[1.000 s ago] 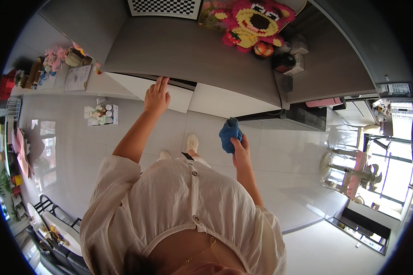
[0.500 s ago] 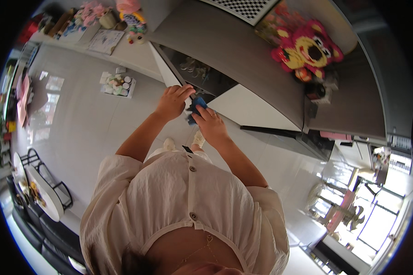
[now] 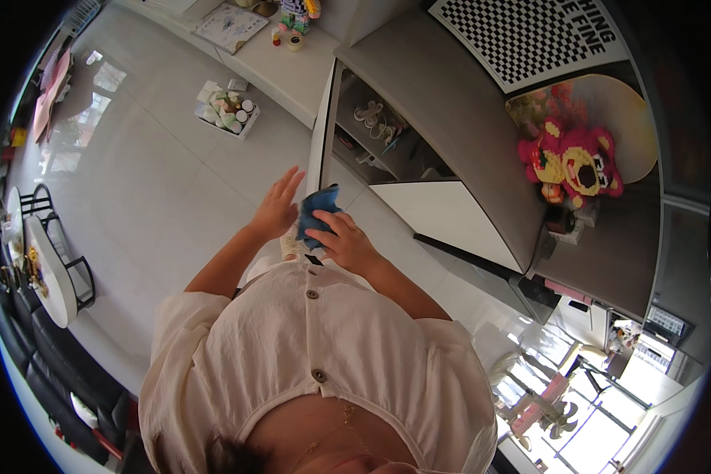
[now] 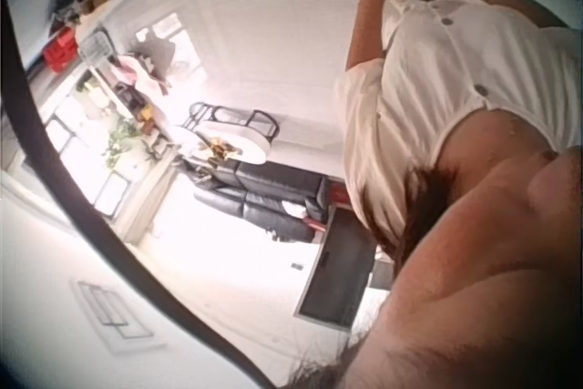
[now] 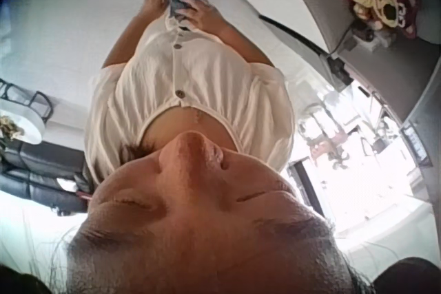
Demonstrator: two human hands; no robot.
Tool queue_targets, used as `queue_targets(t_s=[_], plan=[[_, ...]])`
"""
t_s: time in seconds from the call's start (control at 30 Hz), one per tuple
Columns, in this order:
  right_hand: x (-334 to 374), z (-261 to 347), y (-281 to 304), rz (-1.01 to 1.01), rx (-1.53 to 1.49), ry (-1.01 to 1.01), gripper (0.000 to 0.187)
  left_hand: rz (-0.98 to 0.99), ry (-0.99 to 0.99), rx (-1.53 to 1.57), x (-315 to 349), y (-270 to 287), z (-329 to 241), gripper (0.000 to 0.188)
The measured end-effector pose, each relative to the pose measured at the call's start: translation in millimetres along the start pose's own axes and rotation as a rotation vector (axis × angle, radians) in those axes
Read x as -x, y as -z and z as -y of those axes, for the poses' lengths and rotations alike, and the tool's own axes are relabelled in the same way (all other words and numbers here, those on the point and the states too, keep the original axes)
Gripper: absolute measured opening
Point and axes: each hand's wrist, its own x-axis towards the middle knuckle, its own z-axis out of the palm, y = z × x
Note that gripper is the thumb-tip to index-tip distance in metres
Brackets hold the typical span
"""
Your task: The person wipes the interior shelves of a cabinet with a blue cloth. They move decorative items such as red figurines, a red berry branch, and a pixel-art bear aside to clean the surfaces, then return them. The person also wipes the cabinet doors and lower compartments containing electronics and cables.
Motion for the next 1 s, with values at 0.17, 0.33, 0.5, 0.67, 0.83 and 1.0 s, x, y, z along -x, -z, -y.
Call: queue_targets(t_s=[0.17,0.33,0.5,0.67,0.83,1.0], plan=[[-51,-10,-12,0.049,-0.055,0.131,0.033,0.189,0.151,0.263,43,-9,26,0.073],[-139,-77,-12,-0.164,0.124,0.213,0.032,-0.121,0.252,-0.001,56,3,28,0.072],[-230,-153,34,-0.348,0.217,-0.128,0.033,-0.163,0.481,-0.090,69,9,42,0.071],[-176,-104,-28,-0.253,0.338,0.047,0.030,-0.184,0.497,-0.176,65,6,39,0.067],[-91,-17,-59,0.032,0.043,0.308,0.034,0.062,0.638,-0.045,66,0,45,0.066],[-168,-102,2,-0.088,0.217,0.232,0.031,-0.071,0.688,-0.008,70,-7,40,0.066]])
